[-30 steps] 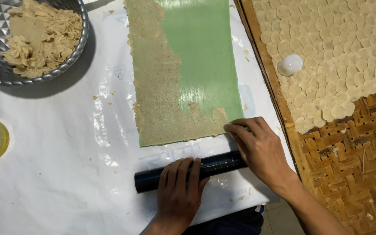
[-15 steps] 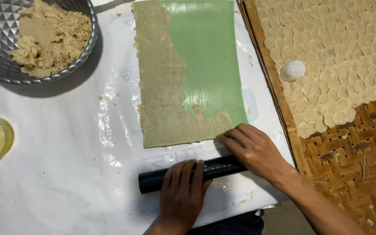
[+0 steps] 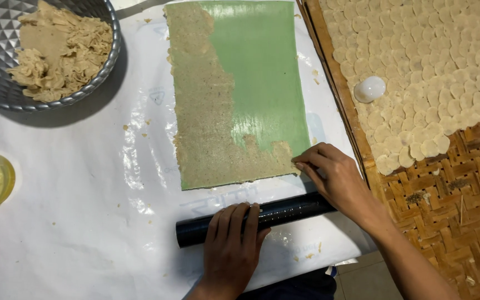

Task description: Roll out small pieces of dough into thin crackers and place them on a drying tray.

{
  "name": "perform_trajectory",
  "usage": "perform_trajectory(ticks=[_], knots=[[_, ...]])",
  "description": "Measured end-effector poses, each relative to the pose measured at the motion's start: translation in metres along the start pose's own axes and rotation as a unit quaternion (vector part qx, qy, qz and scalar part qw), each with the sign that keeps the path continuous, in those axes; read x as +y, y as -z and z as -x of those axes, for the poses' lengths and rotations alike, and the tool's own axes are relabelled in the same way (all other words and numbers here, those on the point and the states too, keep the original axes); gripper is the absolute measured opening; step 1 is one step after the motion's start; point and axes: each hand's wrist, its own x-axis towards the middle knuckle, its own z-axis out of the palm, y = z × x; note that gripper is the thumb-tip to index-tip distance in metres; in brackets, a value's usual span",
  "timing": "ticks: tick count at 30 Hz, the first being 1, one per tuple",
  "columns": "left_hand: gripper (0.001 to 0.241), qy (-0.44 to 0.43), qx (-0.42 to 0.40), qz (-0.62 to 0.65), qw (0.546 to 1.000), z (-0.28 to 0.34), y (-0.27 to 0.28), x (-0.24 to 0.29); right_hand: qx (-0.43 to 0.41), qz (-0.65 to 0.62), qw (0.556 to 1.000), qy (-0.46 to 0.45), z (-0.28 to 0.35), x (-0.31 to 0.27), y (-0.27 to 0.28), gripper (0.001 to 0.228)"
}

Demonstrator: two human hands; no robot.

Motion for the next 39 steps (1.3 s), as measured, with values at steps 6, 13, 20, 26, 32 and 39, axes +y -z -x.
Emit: perform_trajectory(ticks=[6, 13, 20, 26, 32, 39], knots=[[0.050, 0.003, -0.005, 0.004, 1.000, 0.000, -0.002, -0.001, -0.104, 0.037, 0.993, -0.047, 0.004, 0.002, 0.005, 0.043], [0.051, -0.001, -0.006, 0.003, 1.000, -0.001, -0.001, -0.001, -0.087, 0.000, 0.996, -0.036, 0.000, 0.002, 0.010, 0.028], [0.049, -0.002, -0.007, 0.004, 1.000, -0.002, 0.000, -0.001, -0.045, -0.069, 0.991, -0.108, -0.004, 0.011, 0.001, 0.015], [0.050, -0.011, -0.028, -0.003, 1.000, -0.007, 0.004, -0.003, -0.020, -0.084, 0.992, -0.089, -0.002, 0.004, 0.000, 0.014], [0.047, -0.043, -0.071, 0.024, 0.996, -0.023, 0.019, -0.010, -0.020, -0.032, 0.997, -0.069, 0.006, -0.021, 0.020, 0.022], [0.043, -0.075, -0.032, -0.020, 0.996, -0.054, 0.026, -0.021, 0.095, 0.051, 0.994, 0.031, 0.006, -0.013, 0.031, 0.024]])
